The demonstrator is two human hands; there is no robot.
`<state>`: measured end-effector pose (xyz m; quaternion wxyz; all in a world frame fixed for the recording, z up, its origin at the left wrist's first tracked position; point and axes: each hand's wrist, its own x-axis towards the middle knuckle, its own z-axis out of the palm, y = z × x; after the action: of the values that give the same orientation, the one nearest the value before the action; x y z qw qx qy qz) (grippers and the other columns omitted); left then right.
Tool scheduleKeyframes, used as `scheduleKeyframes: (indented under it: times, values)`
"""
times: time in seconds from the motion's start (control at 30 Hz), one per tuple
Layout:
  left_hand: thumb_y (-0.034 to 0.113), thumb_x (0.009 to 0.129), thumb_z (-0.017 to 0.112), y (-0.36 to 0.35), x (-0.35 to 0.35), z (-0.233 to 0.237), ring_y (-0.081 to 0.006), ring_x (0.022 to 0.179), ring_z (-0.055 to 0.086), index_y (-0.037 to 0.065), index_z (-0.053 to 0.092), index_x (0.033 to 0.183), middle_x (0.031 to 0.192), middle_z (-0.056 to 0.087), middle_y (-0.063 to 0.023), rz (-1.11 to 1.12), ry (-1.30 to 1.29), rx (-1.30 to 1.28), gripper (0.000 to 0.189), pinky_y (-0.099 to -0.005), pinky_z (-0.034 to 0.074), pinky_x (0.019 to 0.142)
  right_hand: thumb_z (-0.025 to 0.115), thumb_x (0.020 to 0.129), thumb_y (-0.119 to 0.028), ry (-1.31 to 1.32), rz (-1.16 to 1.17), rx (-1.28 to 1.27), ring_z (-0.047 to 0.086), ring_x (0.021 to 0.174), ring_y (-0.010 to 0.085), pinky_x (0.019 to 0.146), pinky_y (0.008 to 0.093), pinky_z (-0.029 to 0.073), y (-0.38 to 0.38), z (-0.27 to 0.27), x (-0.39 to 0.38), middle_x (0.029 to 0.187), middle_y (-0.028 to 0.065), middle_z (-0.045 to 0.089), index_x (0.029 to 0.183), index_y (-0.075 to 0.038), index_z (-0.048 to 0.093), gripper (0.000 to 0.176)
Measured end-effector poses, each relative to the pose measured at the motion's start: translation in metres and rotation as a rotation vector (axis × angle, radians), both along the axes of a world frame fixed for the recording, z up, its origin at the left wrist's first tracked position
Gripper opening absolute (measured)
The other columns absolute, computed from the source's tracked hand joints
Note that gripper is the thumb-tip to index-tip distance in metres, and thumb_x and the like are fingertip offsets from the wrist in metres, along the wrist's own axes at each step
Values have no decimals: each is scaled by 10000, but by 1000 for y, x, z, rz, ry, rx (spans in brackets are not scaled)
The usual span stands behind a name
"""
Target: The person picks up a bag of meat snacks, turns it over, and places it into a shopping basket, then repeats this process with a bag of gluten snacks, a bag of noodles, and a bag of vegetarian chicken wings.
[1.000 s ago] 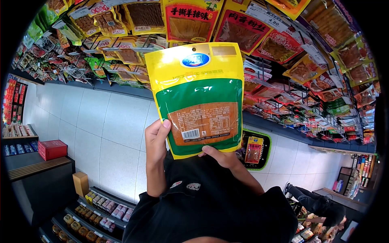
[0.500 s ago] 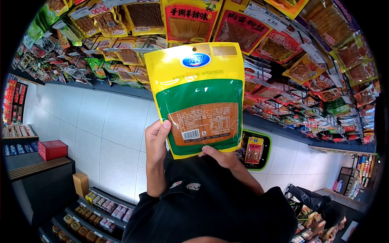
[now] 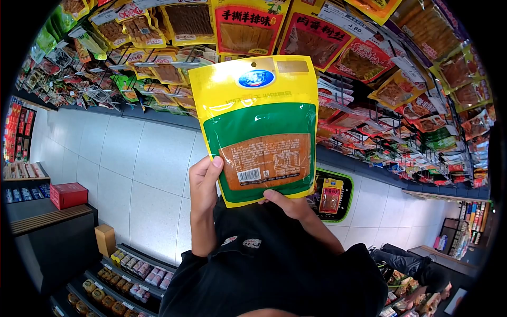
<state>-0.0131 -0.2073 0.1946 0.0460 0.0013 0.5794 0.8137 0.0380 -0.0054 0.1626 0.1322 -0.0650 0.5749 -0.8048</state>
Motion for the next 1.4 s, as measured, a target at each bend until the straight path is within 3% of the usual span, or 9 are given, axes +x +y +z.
scheduleKeyframes:
  times: [0.33, 0.43, 0.53, 0.63, 1.03, 1.13, 1.23, 1.4]
  values:
    - [211, 923, 490, 0, -2, -2, -84, 791, 545, -53, 616, 945, 870, 635, -69, 3, -5, 7, 294, -231, 420, 723, 548, 832, 4, -44, -21, -21, 613, 830, 222, 614, 300, 542, -1, 4, -2, 1050, 152, 564, 1186, 23, 419, 377]
    - [211, 922, 491, 2, -2, -1, -82, 786, 542, -53, 617, 941, 868, 634, -66, 13, -7, 8, 293, -229, 418, 720, 561, 827, -10, -92, -26, 14, 591, 902, 205, 721, 304, 517, 1, 3, 0, 1081, 130, 557, 1196, 14, 423, 395]
    - [209, 922, 493, 0, -3, -2, -79, 781, 538, -54, 619, 936, 866, 633, -63, 4, -3, 3, 292, -225, 414, 715, 577, 822, -29, 82, -69, 154, 543, 994, 175, 849, 305, 455, 2, 1, -1, 1126, 99, 542, 1210, 0, 424, 418]
    - [208, 922, 493, 0, -3, -3, -77, 782, 532, -56, 621, 935, 866, 632, -61, -3, -11, -6, 294, -225, 409, 719, 591, 819, -45, 14, -147, -1, 499, 1054, 154, 923, 300, 392, -1, -1, 1, 1159, 73, 528, 1218, -13, 433, 431]
    - [215, 921, 490, 3, -6, -4, -84, 789, 528, -57, 621, 943, 871, 630, -66, -2, -12, -26, 303, -231, 406, 721, 586, 832, -54, -67, -232, -4, 499, 1060, 157, 909, 296, 404, -5, 6, -7, 1171, 68, 525, 1213, -17, 450, 407]
    - [219, 920, 490, 4, -6, -1, -82, 790, 524, -56, 619, 948, 865, 625, -62, -3, -36, -37, 305, -231, 404, 721, 573, 846, -73, -8, -290, 44, 568, 942, 170, 807, 288, 469, -10, 7, -8, 1089, 96, 569, 1180, 2, 458, 362]
    - [222, 920, 489, 1, -6, -3, -82, 806, 523, -55, 619, 954, 875, 624, -62, -16, -39, -52, 307, -232, 403, 731, 570, 847, -25, -165, -144, -135, 597, 838, 154, 683, 257, 509, -5, 8, -9, 1039, 95, 583, 1142, 6, 477, 311]
    - [215, 918, 491, 1, -7, -1, -88, 854, 526, -51, 611, 992, 924, 623, -68, -42, -61, -28, 301, -235, 401, 767, 556, 864, -80, -125, -170, -55, 610, 688, 168, 551, 261, 510, -7, 5, -9, 941, 127, 607, 1088, 26, 490, 257]
